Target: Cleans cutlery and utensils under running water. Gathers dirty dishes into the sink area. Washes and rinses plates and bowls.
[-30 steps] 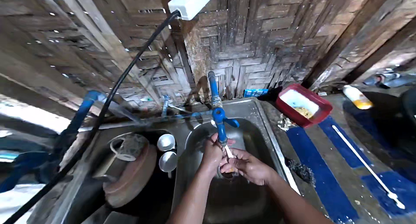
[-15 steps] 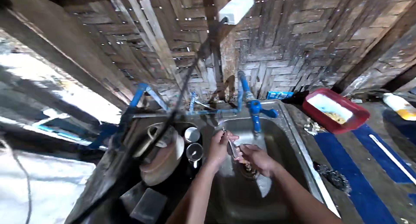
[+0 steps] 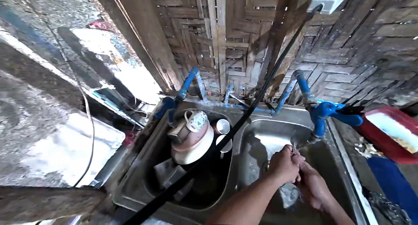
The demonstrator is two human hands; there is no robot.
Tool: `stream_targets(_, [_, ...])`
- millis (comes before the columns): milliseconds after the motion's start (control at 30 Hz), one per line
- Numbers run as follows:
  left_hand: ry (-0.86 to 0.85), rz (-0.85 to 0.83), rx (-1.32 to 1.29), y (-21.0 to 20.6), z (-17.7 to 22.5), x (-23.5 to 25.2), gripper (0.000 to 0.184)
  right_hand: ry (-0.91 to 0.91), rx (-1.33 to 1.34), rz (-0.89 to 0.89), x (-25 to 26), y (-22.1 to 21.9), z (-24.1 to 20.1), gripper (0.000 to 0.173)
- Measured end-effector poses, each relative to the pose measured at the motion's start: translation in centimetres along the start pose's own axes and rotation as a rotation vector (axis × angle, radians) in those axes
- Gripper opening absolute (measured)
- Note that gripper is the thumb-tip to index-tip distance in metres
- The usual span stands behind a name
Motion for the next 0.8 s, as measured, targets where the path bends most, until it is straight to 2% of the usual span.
stream_targets(67, [0.011,0.023,-0.028,0.7,0.0,-0.3,0.036,0.021,-0.089,-0.003,1.0,-0.8,-0.4,0.04])
stream_targets(133, [-0.018,0.105,0.002,3.1,-0.4,-1.1,0.034,-0.006,-0.237,-0.113,1.8,-1.9,-1.3,0.045])
stream_targets(167, [-0.033,0.174,0.012,4.6,-0.8,-1.9,0.033,-0.021,-0.307,-0.195,2.2,-2.4,-1.7,0.044])
stream_targets(233, [-0.051,0.367,-0.009,8.2,-2.7,-4.0,0.03,-0.03,-0.409,-0.308,3.2,-3.2,-2.1,0.027])
stream_targets(333, [0.069,0.568,-0.039,14.7,-7.5,-7.9,0.031,-0.024,-0.285,-0.318,4.2,-4.7,-2.6,0.021])
stream_targets(400, [0.228,0.527,0.209,18.7,-11.4,-9.9,0.036,-0.024,-0.194,-0.261,4.5,-5.4,-2.9,0.02])
stream_targets(467, [0.283,0.394,0.521,20.6,-15.1,-10.7,0.038,-0.01,-0.288,-0.232,4.9,-5.4,-2.6,0.02])
stream_targets(500, [0.3,0.313,0.614,20.7,-15.7,-11.0,0.037,0.001,-0.339,-0.194,5.0,-5.5,-2.5,0.021])
stream_targets(567, [0.353,0.198,0.711,19.8,-15.1,-11.2,0.036,0.039,-0.341,-0.086,5.1,-5.5,-2.3,0.023])
stream_targets(667, [0.467,0.039,0.834,18.2,-13.0,-10.2,0.044,0.123,-0.377,0.025,5.2,-5.8,-2.2,0.019])
stream_targets(800, [0.409,0.134,0.963,17.3,-14.3,-8.8,0.044,0.085,-0.449,-0.139,4.5,-6.8,-3.0,0.02])
Point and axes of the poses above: each hand's wrist, its own x-axis towards the middle knuckle, its own y-axis out of the back of the hand, z = x × y, the point moved 1 cm from there along x, towards the middle knuckle, and after that the axes turned 13 degrees about x, right-handed, at the moved point
